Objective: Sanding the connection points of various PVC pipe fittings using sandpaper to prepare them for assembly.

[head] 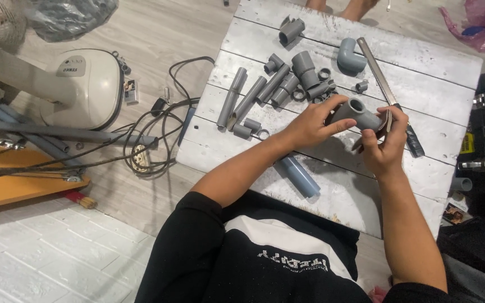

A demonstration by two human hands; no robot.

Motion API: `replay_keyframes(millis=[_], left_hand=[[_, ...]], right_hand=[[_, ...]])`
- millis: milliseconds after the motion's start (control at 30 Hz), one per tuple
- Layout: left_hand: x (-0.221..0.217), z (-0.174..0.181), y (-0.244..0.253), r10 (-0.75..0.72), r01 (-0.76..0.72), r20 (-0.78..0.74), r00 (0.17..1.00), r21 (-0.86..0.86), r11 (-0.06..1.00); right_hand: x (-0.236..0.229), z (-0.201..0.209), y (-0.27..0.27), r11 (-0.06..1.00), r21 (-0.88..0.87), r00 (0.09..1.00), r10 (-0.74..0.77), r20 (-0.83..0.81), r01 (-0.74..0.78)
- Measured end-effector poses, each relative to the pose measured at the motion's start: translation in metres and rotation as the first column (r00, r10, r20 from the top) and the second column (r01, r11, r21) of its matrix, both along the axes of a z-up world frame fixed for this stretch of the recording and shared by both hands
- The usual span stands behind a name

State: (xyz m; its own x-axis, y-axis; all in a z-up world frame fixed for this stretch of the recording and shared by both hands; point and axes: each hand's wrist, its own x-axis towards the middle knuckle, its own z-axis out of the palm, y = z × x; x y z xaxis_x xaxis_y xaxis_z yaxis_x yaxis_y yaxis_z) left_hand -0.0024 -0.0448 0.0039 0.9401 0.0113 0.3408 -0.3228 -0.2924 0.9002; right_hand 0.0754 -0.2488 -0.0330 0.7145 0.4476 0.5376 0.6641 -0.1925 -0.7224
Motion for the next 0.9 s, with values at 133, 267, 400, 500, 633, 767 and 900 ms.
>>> replay_keyframes(millis=[133,267,400,500,633,767,900], left_hand=[[0.0,0.003,-0.002,0.022,-0.022,0.008,1.0,0.005,1.0],[-0.005,0.007,-0.009,0.022,-0.016,-0.06,0.998,0.104,0.995],[-0.012,0.014,-0.016,-0.012,0.032,-0.15,0.989,0.136,0.99],[-0.011,0.015,-0.015,-0.035,0.067,-0.195,0.98,0.158,0.985],[-0.006,0.012,-0.005,-0.056,0.084,-0.138,0.989,0.202,0.976],[-0.002,0.01,0.0,-0.01,0.033,-0.108,0.994,0.217,0.976],[-0.004,0.005,-0.002,0.0,0.022,-0.088,0.996,0.256,0.966]], right_hand=[[-0.016,0.014,0.012,1.0,0.007,0.998,-0.01,-0.067,0.011],[-0.016,0.018,0.013,1.0,0.017,1.0,0.009,-0.016,-0.009],[-0.02,0.017,0.017,0.995,0.043,0.995,0.095,0.001,-0.095],[-0.01,0.009,0.016,0.993,0.073,0.993,0.1,-0.065,-0.095],[-0.014,0.015,0.016,0.993,0.048,0.991,0.108,-0.083,-0.105],[-0.027,0.032,0.021,0.993,-0.009,0.974,0.11,-0.198,-0.115],[-0.028,0.033,0.022,0.983,0.036,0.918,0.182,-0.352,-0.181]])
